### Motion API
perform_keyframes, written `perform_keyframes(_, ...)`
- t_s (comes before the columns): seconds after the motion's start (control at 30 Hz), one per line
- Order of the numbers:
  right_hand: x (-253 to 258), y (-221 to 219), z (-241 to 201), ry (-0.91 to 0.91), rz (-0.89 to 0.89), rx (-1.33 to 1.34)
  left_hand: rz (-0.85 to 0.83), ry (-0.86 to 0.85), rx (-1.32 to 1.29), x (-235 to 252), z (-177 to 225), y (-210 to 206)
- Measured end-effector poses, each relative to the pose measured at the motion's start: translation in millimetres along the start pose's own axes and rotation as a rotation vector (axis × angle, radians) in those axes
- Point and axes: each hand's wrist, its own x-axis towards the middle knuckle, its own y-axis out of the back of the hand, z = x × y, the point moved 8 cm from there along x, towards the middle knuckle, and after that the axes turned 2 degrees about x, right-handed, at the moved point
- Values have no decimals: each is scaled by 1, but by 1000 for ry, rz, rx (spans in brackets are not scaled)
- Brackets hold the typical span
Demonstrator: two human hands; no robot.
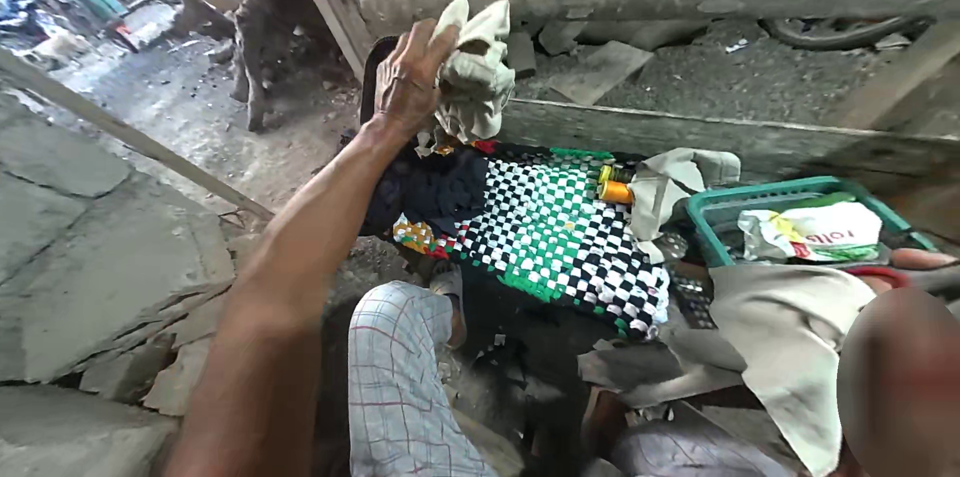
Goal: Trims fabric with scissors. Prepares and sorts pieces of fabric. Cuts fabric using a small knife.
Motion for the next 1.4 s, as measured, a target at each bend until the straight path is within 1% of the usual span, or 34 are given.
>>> perform_keyframes(0.07, -1, -4, 2, -15, 5, 16, -35, -14, 19, -4, -4, -19)
perform_keyframes(0.17, 2, -10, 1, 25, -22, 40, -75, 16, -6, -8, -4, -41)
perform_keyframes(0.27, 4, -14, -2, 25, -19, 79, -48, -9, -72, -12, 8, -47)
perform_keyframes(0.5, 1, -18, -15, 5, -8, 174, 32, -223, -286, -4, 80, -38)
perform_keyframes(0.67, -4, -7, -13, -17, 57, 230, 102, -340, -386, 23, 139, -24)
perform_keyframes(0.77, -4, -4, -11, -23, 64, 259, 169, -390, -356, 42, 165, -20)
perform_keyframes(0.83, -4, -3, -10, -27, 64, 261, 203, -378, -320, 54, 176, -24)
perform_keyframes(0.9, -3, -4, -10, -30, 61, 275, 214, -312, -302, 65, 178, -28)
perform_keyframes(1.0, -4, -4, -12, -39, 58, 284, 262, -195, -331, 78, 171, -33)
perform_keyframes(1.07, -4, -4, -11, -41, 55, 265, 309, -141, -330, 75, 166, -41)
perform_keyframes(1.1, -4, -6, -10, -44, 50, 263, 283, -125, -335, 69, 168, -50)
perform_keyframes(1.13, -4, -9, -9, -49, 45, 273, 208, -110, -329, 58, 173, -62)
perform_keyframes(1.2, -1, -14, -7, -57, 37, 303, -37, -106, -254, 33, 187, -104)
perform_keyframes(1.23, 0, -17, -6, -57, 32, 318, -162, -129, -254, 20, 193, -128)
perform_keyframes(1.27, 0, -19, -5, -54, 21, 320, -250, -154, -266, 7, 197, -149)
perform_keyframes(1.33, -1, -21, -4, -37, 2, 311, -352, -179, -260, -9, 205, -175)
perform_keyframes(1.4, -1, -21, -3, -38, -5, 297, -371, -208, -205, -11, 210, -186)
